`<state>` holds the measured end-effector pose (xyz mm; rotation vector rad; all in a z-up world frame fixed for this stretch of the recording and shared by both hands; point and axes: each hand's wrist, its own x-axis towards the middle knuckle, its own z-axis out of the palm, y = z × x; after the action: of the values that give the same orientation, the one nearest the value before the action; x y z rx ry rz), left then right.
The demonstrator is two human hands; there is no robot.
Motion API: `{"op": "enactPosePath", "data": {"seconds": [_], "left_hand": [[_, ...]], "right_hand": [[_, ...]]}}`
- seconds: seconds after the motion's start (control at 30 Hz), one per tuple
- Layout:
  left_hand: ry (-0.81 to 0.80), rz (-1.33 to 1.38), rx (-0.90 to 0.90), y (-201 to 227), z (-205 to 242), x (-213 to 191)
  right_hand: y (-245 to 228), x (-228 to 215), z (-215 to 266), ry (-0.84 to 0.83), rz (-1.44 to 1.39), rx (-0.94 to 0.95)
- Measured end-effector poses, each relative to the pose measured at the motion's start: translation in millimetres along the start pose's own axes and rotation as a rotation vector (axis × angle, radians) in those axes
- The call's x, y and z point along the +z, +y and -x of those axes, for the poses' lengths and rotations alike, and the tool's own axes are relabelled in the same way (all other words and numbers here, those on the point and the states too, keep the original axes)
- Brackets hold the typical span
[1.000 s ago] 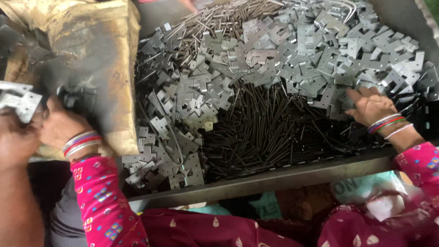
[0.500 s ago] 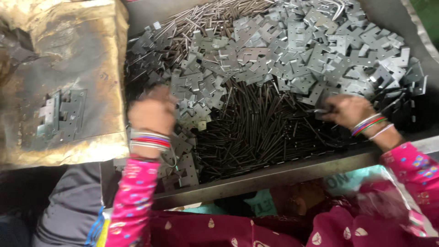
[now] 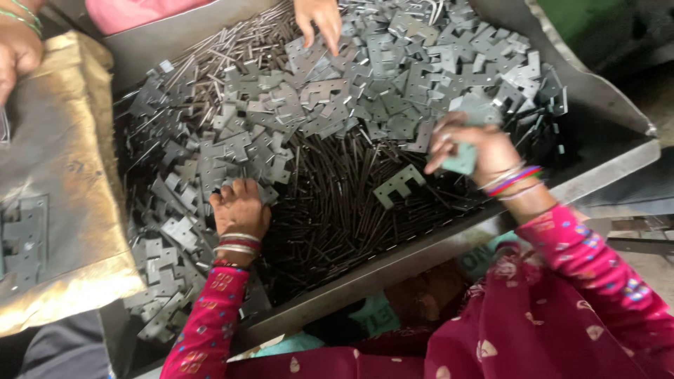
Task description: The person inserts metal rods into small metal brackets and places the assembled units into a large bin. The person handles the parts by hand, repeatedly picking up brackets and rods, inserting them, and depositing the finished assemblies.
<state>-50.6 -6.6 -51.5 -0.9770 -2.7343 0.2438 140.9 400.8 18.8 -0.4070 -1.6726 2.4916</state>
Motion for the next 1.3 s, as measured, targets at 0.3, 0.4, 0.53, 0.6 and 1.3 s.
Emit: {"op": "enactPosePath", "data": {"seconds": [0.3,0.4,0.53,0.6,1.3], "left_hand": [[-0.144,1.196,-0.105,35.2,-9.8,-38.0],[-0.199,1.570,-0.065,39.8,-5.4,-28.7],[-0.212,1.711,-0.090,28.1,-5.8,-12.6],[-0.238,1.766,-0.255,18.9,-6.9,-9.1],[-0.166,1.472,-0.160,133.4,44.6,-57.1]], "right_hand": [[91.0,14.4,-69.4,-0.010,1.845,-0.156],[98.8,24.5,-78.3,0.009,2.037,-0.237],[90.6,22.8,-63.5,0.071,1.868,-0.240],[79.2,14.7,-50.9,0.204,1.815,-0.321],[102.6,124.9,-1.7,-0.096,0.120,0.240]]}}
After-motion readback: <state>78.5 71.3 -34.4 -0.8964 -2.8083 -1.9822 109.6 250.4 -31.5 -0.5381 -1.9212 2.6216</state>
